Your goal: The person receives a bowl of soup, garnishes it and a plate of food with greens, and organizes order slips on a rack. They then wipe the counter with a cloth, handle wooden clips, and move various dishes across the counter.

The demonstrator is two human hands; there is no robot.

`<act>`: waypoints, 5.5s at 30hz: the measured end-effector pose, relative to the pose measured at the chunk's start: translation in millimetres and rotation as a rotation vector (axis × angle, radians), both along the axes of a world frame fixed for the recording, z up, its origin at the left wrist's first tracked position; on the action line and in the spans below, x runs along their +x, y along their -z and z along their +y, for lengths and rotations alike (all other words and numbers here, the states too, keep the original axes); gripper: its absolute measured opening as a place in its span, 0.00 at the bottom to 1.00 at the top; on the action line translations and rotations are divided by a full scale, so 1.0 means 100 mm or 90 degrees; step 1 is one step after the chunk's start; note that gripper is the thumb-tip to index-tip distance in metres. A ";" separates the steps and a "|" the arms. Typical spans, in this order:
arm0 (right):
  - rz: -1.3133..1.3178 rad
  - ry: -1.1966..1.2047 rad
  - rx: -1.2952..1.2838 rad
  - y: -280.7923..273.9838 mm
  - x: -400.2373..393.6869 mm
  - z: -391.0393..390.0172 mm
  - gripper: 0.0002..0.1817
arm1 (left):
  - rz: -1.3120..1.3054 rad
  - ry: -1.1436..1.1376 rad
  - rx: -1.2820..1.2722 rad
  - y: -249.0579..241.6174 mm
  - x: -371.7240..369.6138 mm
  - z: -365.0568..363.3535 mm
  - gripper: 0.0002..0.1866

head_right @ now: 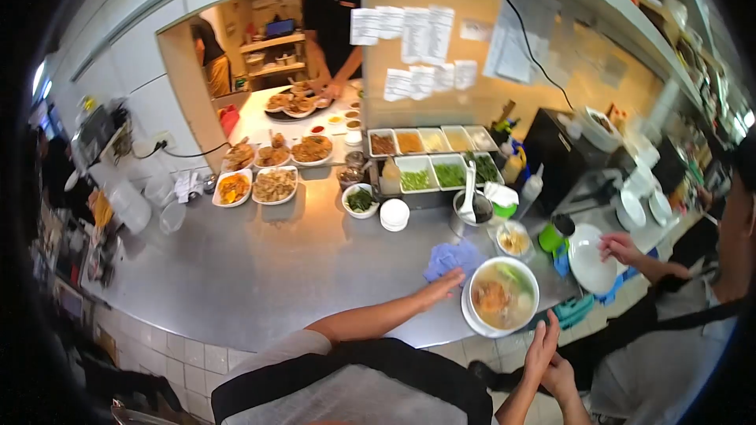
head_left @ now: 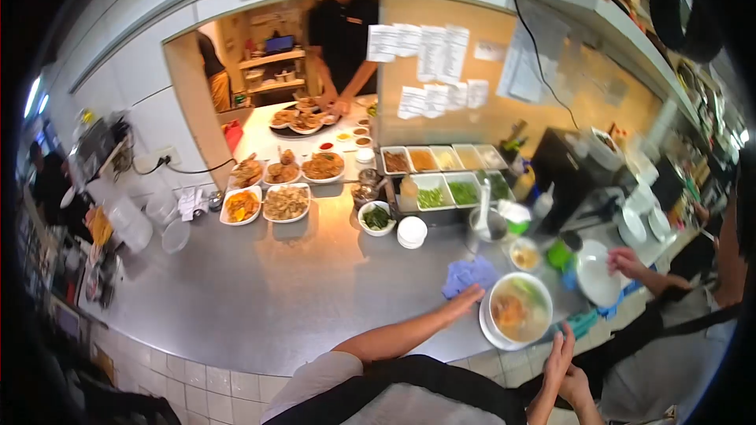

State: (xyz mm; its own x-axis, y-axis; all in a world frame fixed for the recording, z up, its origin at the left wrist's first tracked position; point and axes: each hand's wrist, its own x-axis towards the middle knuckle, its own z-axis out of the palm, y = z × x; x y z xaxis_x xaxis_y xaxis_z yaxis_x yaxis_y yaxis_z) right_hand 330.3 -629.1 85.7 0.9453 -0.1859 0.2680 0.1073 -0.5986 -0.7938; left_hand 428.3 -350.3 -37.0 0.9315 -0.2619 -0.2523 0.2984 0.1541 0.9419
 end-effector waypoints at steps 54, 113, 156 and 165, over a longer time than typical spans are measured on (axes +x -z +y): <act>0.416 -0.324 0.436 0.78 0.62 1.28 0.24 | 0.077 -0.316 -0.078 -0.37 -1.43 1.26 0.35; 0.015 -0.680 -0.452 0.14 4.24 3.97 0.08 | -0.078 -0.916 0.292 -0.09 -1.62 1.42 0.13; 0.337 -0.721 -0.040 0.03 5.11 5.26 0.07 | 0.012 -0.900 0.304 -0.18 -1.58 1.41 0.13; 0.368 -1.014 0.076 -0.88 3.68 3.95 0.10 | 0.005 -0.887 0.368 -0.14 -1.63 1.40 0.13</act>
State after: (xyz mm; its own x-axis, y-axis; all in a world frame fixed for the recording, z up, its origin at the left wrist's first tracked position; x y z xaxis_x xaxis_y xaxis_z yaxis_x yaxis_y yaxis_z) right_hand 698.1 -233.8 173.5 0.1626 0.9819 -0.0975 0.2009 -0.1297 -0.9710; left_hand 265.7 -209.9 -22.7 0.3422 0.9395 -0.0146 0.2352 -0.0706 0.9694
